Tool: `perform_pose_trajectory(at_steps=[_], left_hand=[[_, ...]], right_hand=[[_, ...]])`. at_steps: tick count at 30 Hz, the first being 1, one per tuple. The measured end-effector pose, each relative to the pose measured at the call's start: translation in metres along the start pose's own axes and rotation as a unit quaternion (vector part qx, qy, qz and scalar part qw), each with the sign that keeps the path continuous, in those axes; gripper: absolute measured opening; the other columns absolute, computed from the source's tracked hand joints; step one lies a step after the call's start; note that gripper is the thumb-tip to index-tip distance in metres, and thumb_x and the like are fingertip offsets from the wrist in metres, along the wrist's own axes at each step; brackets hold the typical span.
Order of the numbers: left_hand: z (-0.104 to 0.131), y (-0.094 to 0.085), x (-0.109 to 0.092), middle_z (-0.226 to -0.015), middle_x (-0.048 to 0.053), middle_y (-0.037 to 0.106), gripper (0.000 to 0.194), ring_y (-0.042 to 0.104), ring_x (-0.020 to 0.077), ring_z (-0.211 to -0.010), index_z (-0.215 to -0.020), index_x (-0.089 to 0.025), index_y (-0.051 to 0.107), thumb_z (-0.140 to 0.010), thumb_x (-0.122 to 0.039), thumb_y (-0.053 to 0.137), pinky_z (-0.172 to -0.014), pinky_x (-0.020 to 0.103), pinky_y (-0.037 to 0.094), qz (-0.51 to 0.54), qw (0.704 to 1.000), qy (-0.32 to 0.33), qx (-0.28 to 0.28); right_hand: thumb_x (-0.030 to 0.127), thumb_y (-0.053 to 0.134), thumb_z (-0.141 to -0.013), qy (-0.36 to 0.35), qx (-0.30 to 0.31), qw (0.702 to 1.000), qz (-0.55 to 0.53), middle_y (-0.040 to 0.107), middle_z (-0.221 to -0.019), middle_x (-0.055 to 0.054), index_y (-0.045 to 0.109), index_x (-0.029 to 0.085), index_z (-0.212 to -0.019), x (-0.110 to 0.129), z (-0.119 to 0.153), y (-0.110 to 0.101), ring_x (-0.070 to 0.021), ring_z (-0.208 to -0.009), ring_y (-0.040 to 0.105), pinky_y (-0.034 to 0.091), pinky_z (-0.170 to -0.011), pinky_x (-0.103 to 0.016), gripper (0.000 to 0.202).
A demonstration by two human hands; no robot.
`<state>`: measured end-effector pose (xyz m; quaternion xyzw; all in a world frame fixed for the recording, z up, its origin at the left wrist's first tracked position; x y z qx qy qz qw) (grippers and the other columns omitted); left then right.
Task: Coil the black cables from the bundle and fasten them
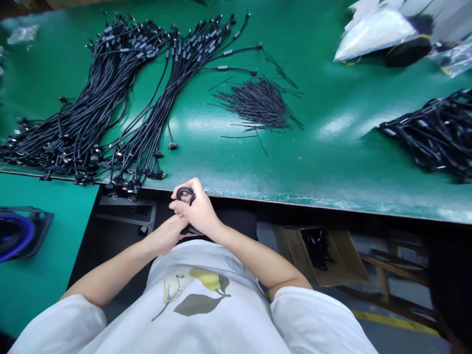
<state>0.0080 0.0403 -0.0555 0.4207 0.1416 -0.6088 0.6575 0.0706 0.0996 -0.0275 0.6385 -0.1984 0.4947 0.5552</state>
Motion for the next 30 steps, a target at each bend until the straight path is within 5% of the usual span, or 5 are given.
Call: perform_pose_trajectory(at_steps=[6,10,18,23,30], left_hand=[[0.011,0.008,-0.005,-0.091,0.006,0.06,0.038,0.059,0.0169,-0.086,-0.093,-0.013,0.06,-0.076,-0.044,0.074,-0.088,0.04,0.048,-0.023,0.992,-0.047,0.116],[0.02,0.013,-0.015,-0.092,0.003,0.055,0.033,0.058,0.0171,-0.09,-0.095,-0.015,0.059,-0.075,-0.035,0.074,-0.09,0.041,0.047,-0.037,0.982,-0.078,0.171],[-0.008,0.029,0.002,-0.065,-0.001,0.05,0.032,0.047,0.0119,-0.061,-0.07,-0.017,0.05,-0.084,-0.043,0.06,-0.068,0.031,0.042,-0.136,0.989,0.031,0.055],[-0.004,0.039,-0.008,-0.074,0.004,0.059,0.043,0.059,0.0185,-0.078,-0.075,-0.014,0.058,-0.074,-0.055,0.072,-0.086,0.039,0.045,0.003,0.988,0.017,0.153],[-0.001,0.046,-0.009,-0.051,-0.006,0.041,0.04,0.045,0.0089,-0.047,-0.077,-0.014,0.057,-0.071,-0.048,0.077,-0.052,0.025,0.037,0.172,0.972,-0.025,0.156]], right_hand=[[0.051,0.064,-0.084,0.16,0.09,0.979,-0.094,0.046,-0.07,0.007,0.047,0.02,-0.091,-0.005,-0.001,-0.005,-0.003,-0.048,0.042,0.031,-0.037,-0.012,0.036],[0.063,0.061,-0.08,0.126,0.202,0.967,-0.088,0.049,-0.074,0.004,0.047,0.019,-0.091,0.01,0.003,-0.003,-0.0072,-0.053,0.053,0.038,-0.035,-0.014,0.047],[0.064,0.058,-0.082,0.114,0.138,0.983,-0.041,0.045,-0.058,0.007,0.05,0.017,-0.082,0.01,-0.004,-0.016,-0.0034,-0.04,0.041,0.035,-0.035,-0.014,0.048],[0.064,0.064,-0.077,0.111,0.145,0.978,-0.102,0.036,-0.05,0.012,0.048,0.018,-0.08,0.023,0.0,-0.015,0.0004,-0.035,0.023,0.024,-0.033,-0.011,0.049],[0.065,0.059,-0.08,0.075,0.15,0.97,-0.176,0.037,-0.052,0.012,0.045,0.018,-0.077,0.029,-0.005,-0.015,0.0003,-0.034,0.024,0.029,-0.032,-0.011,0.049]])
Point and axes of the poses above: each hand's wrist, its own z-axis away from the middle knuckle, its own y-axis out of the palm, x = y × z, the point moved 6 cm from there along -z, towards the middle knuckle
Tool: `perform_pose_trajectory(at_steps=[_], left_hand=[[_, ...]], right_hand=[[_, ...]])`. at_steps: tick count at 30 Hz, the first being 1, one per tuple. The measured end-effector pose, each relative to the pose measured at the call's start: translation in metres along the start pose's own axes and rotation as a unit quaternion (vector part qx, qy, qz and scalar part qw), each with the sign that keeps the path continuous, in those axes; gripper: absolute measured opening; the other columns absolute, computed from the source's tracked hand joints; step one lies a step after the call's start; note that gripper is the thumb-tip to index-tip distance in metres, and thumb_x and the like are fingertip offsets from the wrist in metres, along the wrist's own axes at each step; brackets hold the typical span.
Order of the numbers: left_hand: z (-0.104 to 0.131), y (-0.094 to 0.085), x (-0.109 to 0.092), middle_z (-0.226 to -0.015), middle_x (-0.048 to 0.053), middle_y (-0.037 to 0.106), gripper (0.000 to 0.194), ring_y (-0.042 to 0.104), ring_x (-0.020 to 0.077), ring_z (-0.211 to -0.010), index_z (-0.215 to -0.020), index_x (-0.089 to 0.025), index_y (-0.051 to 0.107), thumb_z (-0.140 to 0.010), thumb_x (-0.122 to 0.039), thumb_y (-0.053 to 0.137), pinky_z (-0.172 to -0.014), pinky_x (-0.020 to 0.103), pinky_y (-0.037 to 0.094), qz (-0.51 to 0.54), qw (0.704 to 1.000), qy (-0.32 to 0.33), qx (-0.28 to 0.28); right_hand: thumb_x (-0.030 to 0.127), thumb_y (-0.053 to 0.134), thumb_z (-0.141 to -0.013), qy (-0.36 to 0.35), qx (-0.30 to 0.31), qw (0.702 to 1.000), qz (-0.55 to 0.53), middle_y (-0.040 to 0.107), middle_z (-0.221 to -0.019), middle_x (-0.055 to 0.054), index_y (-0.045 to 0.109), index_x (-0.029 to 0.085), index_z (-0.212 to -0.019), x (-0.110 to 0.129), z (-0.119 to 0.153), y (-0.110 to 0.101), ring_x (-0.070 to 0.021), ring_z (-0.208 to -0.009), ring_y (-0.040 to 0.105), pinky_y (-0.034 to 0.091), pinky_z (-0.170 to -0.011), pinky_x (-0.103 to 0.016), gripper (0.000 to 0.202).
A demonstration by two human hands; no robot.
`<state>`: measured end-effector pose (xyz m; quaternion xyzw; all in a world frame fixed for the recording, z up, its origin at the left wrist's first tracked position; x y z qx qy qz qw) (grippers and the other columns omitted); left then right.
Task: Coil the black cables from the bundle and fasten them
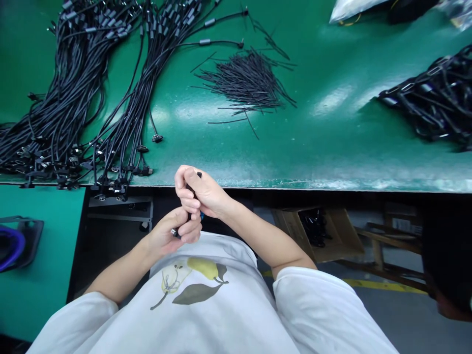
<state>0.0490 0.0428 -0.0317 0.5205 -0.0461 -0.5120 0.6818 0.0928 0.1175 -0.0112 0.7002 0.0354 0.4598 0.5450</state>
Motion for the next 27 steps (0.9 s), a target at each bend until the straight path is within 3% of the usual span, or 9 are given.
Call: perform_pose_trajectory(at_steps=[3,8,12,14,16,19,22,24,27], left_hand=[[-0.003,-0.002,-0.001,-0.05,-0.008,0.033,0.035,0.037,0.0071,-0.046,-0.077,-0.014,0.059,-0.073,-0.044,0.077,-0.053,0.024,0.034,0.02,0.999,0.013,-0.032],[-0.004,-0.004,-0.003,-0.052,-0.005,0.032,0.035,0.035,0.0094,-0.048,-0.081,-0.011,0.065,-0.087,-0.045,0.057,-0.054,0.026,0.035,0.015,0.998,-0.036,-0.039],[-0.006,-0.009,-0.001,-0.056,-0.005,0.033,0.025,0.036,0.0088,-0.052,-0.085,-0.012,0.065,-0.08,-0.037,0.068,-0.055,0.025,0.034,0.035,0.998,-0.008,-0.056],[-0.007,-0.015,-0.002,-0.056,-0.006,0.033,0.029,0.034,0.0085,-0.051,-0.084,-0.013,0.063,-0.077,-0.04,0.071,-0.054,0.024,0.031,-0.005,0.998,0.008,-0.065],[-0.005,-0.024,-0.012,-0.055,-0.006,0.035,0.033,0.032,0.0087,-0.051,-0.081,-0.014,0.062,-0.08,-0.047,0.067,-0.053,0.024,0.028,-0.127,0.986,0.046,-0.094],[0.001,-0.03,-0.038,-0.057,-0.004,0.043,0.036,0.036,0.0106,-0.054,-0.075,-0.015,0.06,-0.089,-0.047,0.054,-0.056,0.025,0.028,-0.396,0.904,0.101,-0.125],[0.003,-0.019,-0.053,-0.063,-0.002,0.049,0.031,0.043,0.0131,-0.059,-0.072,-0.018,0.057,-0.095,-0.036,0.046,-0.059,0.027,0.031,-0.599,0.789,0.112,-0.083],[0.006,-0.007,-0.054,-0.065,-0.001,0.051,0.025,0.045,0.0147,-0.061,-0.074,-0.019,0.056,-0.095,-0.027,0.045,-0.061,0.028,0.03,-0.688,0.712,0.134,-0.046],[0.012,0.005,-0.048,-0.066,0.001,0.051,0.02,0.042,0.017,-0.061,-0.077,-0.02,0.055,-0.094,-0.023,0.046,-0.06,0.03,0.027,-0.784,0.593,0.183,-0.019]], right_hand=[[0.062,0.062,-0.08,-0.019,-0.028,0.999,0.021,0.041,-0.055,0.01,0.046,0.018,-0.077,0.003,0.0,-0.007,-0.0011,-0.036,0.034,0.036,-0.036,-0.013,0.047],[0.055,0.064,-0.083,-0.054,-0.051,0.995,0.063,0.043,-0.058,0.009,0.047,0.018,-0.077,0.007,0.003,-0.015,-0.0038,-0.044,0.045,0.045,-0.046,-0.019,0.042],[0.058,0.059,-0.085,-0.056,-0.05,0.989,0.124,0.042,-0.059,0.008,0.044,0.019,-0.078,0.017,0.007,-0.017,-0.0066,-0.045,0.048,0.043,-0.044,-0.02,0.042],[0.056,0.057,-0.087,-0.078,-0.076,0.964,0.244,0.048,-0.063,0.006,0.046,0.02,-0.081,0.035,0.013,-0.019,-0.01,-0.053,0.055,0.047,-0.05,-0.023,0.038],[0.051,0.058,-0.088,-0.132,-0.101,0.883,0.439,0.059,-0.077,-0.001,0.052,0.02,-0.089,0.058,0.024,-0.015,-0.0156,-0.073,0.063,0.053,-0.068,-0.031,0.032],[0.043,0.054,-0.092,-0.167,-0.007,0.684,0.71,0.064,-0.105,-0.009,0.057,0.02,-0.112,0.06,0.041,0.005,-0.0237,-0.104,0.06,0.046,-0.092,-0.042,0.031],[0.026,0.04,-0.098,-0.105,0.101,0.517,0.844,0.065,-0.094,-0.012,0.056,0.012,-0.119,0.027,0.054,0.01,-0.0223,-0.089,0.063,0.048,-0.08,-0.038,0.029],[0.023,0.036,-0.099,-0.044,0.117,0.472,0.873,0.064,-0.082,-0.01,0.057,0.009,-0.109,0.012,0.057,0.004,-0.0199,-0.072,0.062,0.044,-0.063,-0.032,0.028],[0.03,0.04,-0.1,0.036,0.144,0.511,0.846,0.064,-0.078,-0.006,0.055,0.012,-0.094,0.006,0.058,0.0,-0.018,-0.068,0.062,0.038,-0.054,-0.029,0.024]])
Point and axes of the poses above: each hand's wrist, its own z-axis away from the middle knuckle, its own y-axis out of the palm, x = y × z, the point moved 6 cm from there along -z, towards the middle knuckle
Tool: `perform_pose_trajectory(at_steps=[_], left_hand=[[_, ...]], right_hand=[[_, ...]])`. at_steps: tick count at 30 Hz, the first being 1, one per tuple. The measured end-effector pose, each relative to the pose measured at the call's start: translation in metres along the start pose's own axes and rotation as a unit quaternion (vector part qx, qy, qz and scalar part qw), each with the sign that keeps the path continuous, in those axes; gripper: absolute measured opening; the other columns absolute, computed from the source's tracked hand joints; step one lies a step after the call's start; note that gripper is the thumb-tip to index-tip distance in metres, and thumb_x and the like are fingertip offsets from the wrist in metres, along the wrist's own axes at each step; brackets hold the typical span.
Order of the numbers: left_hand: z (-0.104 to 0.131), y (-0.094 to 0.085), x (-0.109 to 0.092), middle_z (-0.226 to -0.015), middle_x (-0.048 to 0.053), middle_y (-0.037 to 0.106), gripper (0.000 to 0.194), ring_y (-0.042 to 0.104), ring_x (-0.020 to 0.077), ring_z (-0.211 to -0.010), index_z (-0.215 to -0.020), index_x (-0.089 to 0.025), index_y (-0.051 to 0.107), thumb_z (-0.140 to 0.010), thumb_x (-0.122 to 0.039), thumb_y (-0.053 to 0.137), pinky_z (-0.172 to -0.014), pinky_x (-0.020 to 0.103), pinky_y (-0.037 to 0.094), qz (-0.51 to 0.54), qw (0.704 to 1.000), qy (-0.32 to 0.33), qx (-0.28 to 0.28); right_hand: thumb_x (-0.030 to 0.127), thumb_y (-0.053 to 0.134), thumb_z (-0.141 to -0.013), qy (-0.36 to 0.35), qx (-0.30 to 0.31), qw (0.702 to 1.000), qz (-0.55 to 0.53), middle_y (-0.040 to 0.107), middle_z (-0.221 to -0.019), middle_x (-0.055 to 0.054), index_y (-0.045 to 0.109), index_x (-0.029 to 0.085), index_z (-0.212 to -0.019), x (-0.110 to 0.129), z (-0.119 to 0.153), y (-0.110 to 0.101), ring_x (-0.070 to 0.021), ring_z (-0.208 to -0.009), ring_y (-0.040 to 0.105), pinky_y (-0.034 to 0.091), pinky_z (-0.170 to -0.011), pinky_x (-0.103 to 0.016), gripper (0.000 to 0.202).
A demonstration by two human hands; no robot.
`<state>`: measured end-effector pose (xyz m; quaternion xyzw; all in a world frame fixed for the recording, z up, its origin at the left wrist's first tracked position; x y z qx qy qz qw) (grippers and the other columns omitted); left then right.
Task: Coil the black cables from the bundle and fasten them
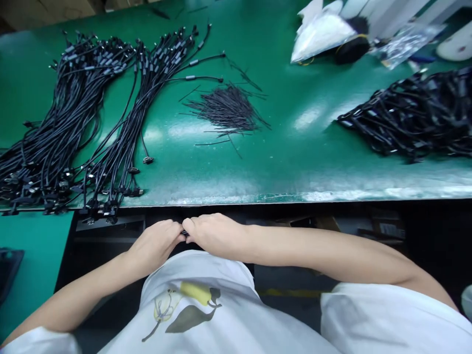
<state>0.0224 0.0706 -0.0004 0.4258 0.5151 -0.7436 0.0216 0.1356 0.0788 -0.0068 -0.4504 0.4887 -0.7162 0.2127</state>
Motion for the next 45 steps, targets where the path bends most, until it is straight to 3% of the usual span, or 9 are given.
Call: perform_pose_trajectory(at_steps=[5,13,16,19,25,31,37,41,45], left_hand=[[0.002,-0.004,-0.002,-0.065,0.002,0.049,0.025,0.038,0.0177,-0.059,-0.073,-0.019,0.052,-0.095,-0.024,0.041,-0.058,0.031,0.026,-0.1,0.995,0.02,-0.006],[-0.012,0.006,0.019,-0.068,-0.001,0.05,0.036,0.043,0.0133,-0.064,-0.071,-0.018,0.05,-0.095,-0.043,0.039,-0.062,0.026,0.033,0.259,0.943,-0.174,0.116],[-0.016,0.002,0.034,-0.06,-0.003,0.043,0.038,0.038,0.0122,-0.059,-0.075,-0.016,0.057,-0.092,-0.048,0.045,-0.06,0.026,0.03,0.353,0.912,-0.207,0.007],[-0.019,-0.012,0.047,-0.058,-0.004,0.038,0.037,0.035,0.0111,-0.059,-0.079,-0.015,0.06,-0.089,-0.05,0.053,-0.059,0.024,0.028,0.466,0.847,-0.212,-0.141],[-0.034,-0.011,0.041,-0.058,-0.004,0.037,0.033,0.033,0.0084,-0.056,-0.075,-0.013,0.06,-0.082,-0.045,0.067,-0.057,0.022,0.029,0.605,0.746,-0.19,-0.203],[-0.038,-0.001,0.033,-0.06,-0.005,0.039,0.035,0.034,0.0081,-0.057,-0.105,-0.012,0.064,-0.086,-0.042,0.064,-0.057,0.021,0.029,0.642,0.717,-0.151,-0.224],[-0.033,-0.002,0.033,-0.059,-0.005,0.04,0.034,0.037,0.0095,-0.058,-0.103,-0.012,0.065,-0.088,-0.042,0.06,-0.061,0.023,0.034,0.588,0.75,-0.141,-0.269],[-0.022,-0.012,0.04,-0.074,0.001,0.061,0.03,0.053,0.0133,-0.068,-0.108,-0.016,0.068,-0.092,-0.034,0.05,-0.074,0.027,0.044,0.396,0.857,-0.143,-0.298],[-0.014,-0.022,0.036,-0.113,0.007,0.068,0.031,0.061,0.0212,-0.103,-0.113,-0.02,0.068,-0.092,-0.025,0.046,-0.097,0.033,0.042,0.212,0.936,-0.107,-0.261]], right_hand=[[0.031,0.042,-0.099,0.004,0.037,0.998,-0.041,0.064,-0.078,-0.003,0.052,0.016,-0.09,-0.006,-0.002,-0.007,-0.0146,-0.065,0.059,0.03,-0.052,-0.027,0.021],[0.022,0.037,-0.098,-0.093,-0.055,0.987,0.122,0.061,-0.075,-0.006,0.058,0.014,-0.086,-0.011,-0.003,-0.019,-0.0149,-0.063,0.052,0.031,-0.056,-0.029,0.026],[0.035,0.039,-0.1,-0.024,-0.141,0.989,0.038,0.064,-0.086,-0.005,0.063,0.017,-0.091,-0.063,-0.003,-0.06,-0.0149,-0.078,0.056,0.039,-0.067,-0.027,0.03],[0.031,0.041,-0.099,0.245,-0.311,0.916,0.065,0.062,-0.104,-0.009,0.064,0.017,-0.101,-0.155,0.008,-0.106,-0.0196,-0.093,0.055,0.04,-0.075,-0.03,0.027],[0.021,0.042,-0.094,0.407,-0.266,0.86,0.158,0.058,-0.107,-0.017,0.06,0.012,-0.102,-0.239,0.011,-0.109,-0.0256,-0.092,0.051,0.037,-0.073,-0.034,0.022],[0.028,0.042,-0.095,0.33,-0.393,0.856,0.063,0.062,-0.094,-0.013,0.059,0.014,-0.092,-0.158,0.018,-0.098,-0.0225,-0.085,0.053,0.039,-0.077,-0.035,0.022],[0.028,0.046,-0.094,0.125,-0.297,0.89,-0.323,0.062,-0.076,0.0,0.059,0.018,-0.09,-0.046,-0.025,-0.016,-0.0111,-0.064,0.055,0.043,-0.061,-0.022,0.016],[0.018,0.047,-0.094,0.059,-0.371,0.927,-0.022,0.06,-0.073,-0.002,0.061,0.016,-0.086,-0.016,-0.021,-0.028,-0.0123,-0.064,0.053,0.041,-0.062,-0.026,0.016],[0.01,0.048,-0.091,-0.135,-0.361,0.869,0.309,0.066,-0.09,-0.007,0.064,0.012,-0.098,0.016,-0.012,-0.046,-0.0174,-0.085,0.059,0.045,-0.08,-0.033,0.017]])
Point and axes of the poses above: each hand's wrist, its own z-axis away from the middle knuckle, its own y-axis out of the palm, x = y × z, the point moved 6 cm from there along -z, towards the middle knuckle
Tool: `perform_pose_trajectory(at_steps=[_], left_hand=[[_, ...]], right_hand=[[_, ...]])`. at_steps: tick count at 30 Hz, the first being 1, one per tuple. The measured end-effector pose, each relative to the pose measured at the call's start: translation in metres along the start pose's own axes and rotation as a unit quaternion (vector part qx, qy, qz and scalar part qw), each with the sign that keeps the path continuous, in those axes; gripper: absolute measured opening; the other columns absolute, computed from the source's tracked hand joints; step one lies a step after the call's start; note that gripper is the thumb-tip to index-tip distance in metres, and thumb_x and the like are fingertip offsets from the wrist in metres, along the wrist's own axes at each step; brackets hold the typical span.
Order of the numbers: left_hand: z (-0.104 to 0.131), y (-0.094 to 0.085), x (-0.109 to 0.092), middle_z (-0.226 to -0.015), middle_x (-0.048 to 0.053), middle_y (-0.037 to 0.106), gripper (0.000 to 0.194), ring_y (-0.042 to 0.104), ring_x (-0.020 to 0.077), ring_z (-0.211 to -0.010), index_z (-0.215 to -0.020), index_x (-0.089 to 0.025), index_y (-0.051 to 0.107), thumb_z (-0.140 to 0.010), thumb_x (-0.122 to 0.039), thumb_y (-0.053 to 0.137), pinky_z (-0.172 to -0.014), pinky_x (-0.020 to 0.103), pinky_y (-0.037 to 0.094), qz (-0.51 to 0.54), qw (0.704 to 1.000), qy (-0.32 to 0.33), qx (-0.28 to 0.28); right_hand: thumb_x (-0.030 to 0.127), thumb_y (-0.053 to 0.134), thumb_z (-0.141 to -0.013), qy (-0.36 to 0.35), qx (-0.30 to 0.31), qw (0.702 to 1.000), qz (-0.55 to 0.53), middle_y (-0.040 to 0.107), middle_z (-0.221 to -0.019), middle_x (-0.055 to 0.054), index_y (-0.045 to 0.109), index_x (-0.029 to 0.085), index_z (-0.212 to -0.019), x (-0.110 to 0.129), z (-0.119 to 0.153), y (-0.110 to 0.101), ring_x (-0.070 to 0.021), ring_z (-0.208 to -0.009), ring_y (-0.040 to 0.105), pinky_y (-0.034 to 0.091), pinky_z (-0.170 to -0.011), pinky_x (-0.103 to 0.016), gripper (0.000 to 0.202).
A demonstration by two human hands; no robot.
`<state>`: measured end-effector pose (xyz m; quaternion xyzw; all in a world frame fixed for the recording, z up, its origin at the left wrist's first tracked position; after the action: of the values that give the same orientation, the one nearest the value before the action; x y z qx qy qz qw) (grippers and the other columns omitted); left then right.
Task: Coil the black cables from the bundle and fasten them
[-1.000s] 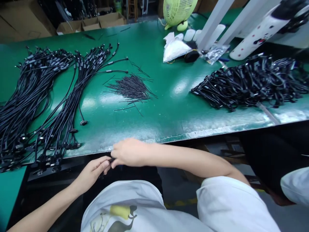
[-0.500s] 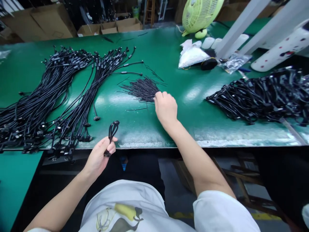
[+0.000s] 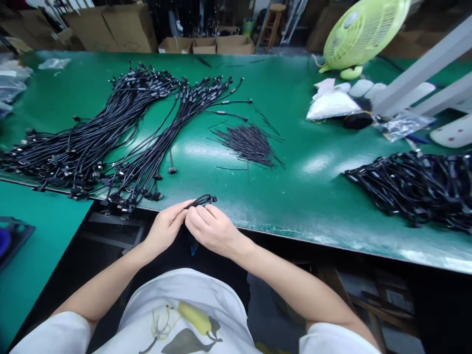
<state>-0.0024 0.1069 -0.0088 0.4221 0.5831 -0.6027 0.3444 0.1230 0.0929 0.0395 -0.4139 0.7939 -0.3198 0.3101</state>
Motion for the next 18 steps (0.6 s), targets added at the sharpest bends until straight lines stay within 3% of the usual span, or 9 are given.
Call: perform_pose_trajectory(at_steps=[3,6,9,13,18], left_hand=[[0.005,0.002,0.005,-0.086,0.004,0.069,0.026,0.062,0.0186,-0.083,-0.097,-0.018,0.07,-0.09,-0.024,0.045,-0.081,0.03,0.046,0.016,0.996,-0.035,0.077],[0.013,0.007,0.011,-0.062,-0.003,0.051,0.022,0.046,0.0114,-0.059,-0.08,-0.015,0.066,-0.087,-0.029,0.05,-0.06,0.024,0.037,0.151,0.974,-0.11,0.129],[0.016,0.01,0.012,-0.058,-0.004,0.042,0.024,0.037,0.0094,-0.056,-0.07,-0.015,0.059,-0.082,-0.035,0.058,-0.056,0.024,0.028,0.269,0.944,-0.141,0.127],[0.02,0.014,0.012,-0.057,-0.004,0.041,0.025,0.035,0.0103,-0.056,-0.065,-0.016,0.055,-0.078,-0.036,0.06,-0.057,0.026,0.026,0.298,0.932,-0.159,0.134],[0.025,0.017,0.008,-0.065,-0.003,0.053,0.006,0.046,0.0131,-0.065,-0.07,-0.016,0.06,-0.068,-0.012,0.057,-0.068,0.027,0.036,0.297,0.922,-0.198,0.148]], right_hand=[[0.014,0.045,-0.094,-0.145,0.028,0.989,0.011,0.063,-0.115,-0.01,0.064,0.012,-0.104,0.005,-0.008,-0.009,-0.0195,-0.111,0.054,0.042,-0.097,-0.037,0.021],[0.015,0.042,-0.095,-0.194,0.092,0.977,0.006,0.064,-0.095,-0.008,0.063,0.013,-0.094,0.007,-0.017,-0.009,-0.0176,-0.09,0.058,0.045,-0.086,-0.035,0.021],[0.009,0.039,-0.094,-0.221,0.129,0.967,-0.006,0.062,-0.087,-0.009,0.064,0.013,-0.097,0.012,-0.023,-0.009,-0.0179,-0.076,0.054,0.043,-0.073,-0.035,0.025],[0.0,0.033,-0.088,-0.222,0.156,0.962,-0.009,0.056,-0.077,-0.009,0.065,0.017,-0.085,0.021,-0.024,-0.008,-0.0215,-0.07,0.047,0.037,-0.064,-0.037,0.037],[-0.002,0.028,-0.085,-0.167,0.192,0.964,-0.074,0.044,-0.064,-0.007,0.056,0.022,-0.068,0.02,-0.021,0.003,-0.0209,-0.058,0.035,0.026,-0.054,-0.036,0.04]])
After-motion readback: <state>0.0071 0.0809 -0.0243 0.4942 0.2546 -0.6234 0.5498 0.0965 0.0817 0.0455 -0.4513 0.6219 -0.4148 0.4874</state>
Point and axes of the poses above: each hand's wrist, its own z-axis away from the middle knuckle, its own y-axis out of the palm, x = y × z, the point moved 6 cm from there along -z, towards the middle knuckle
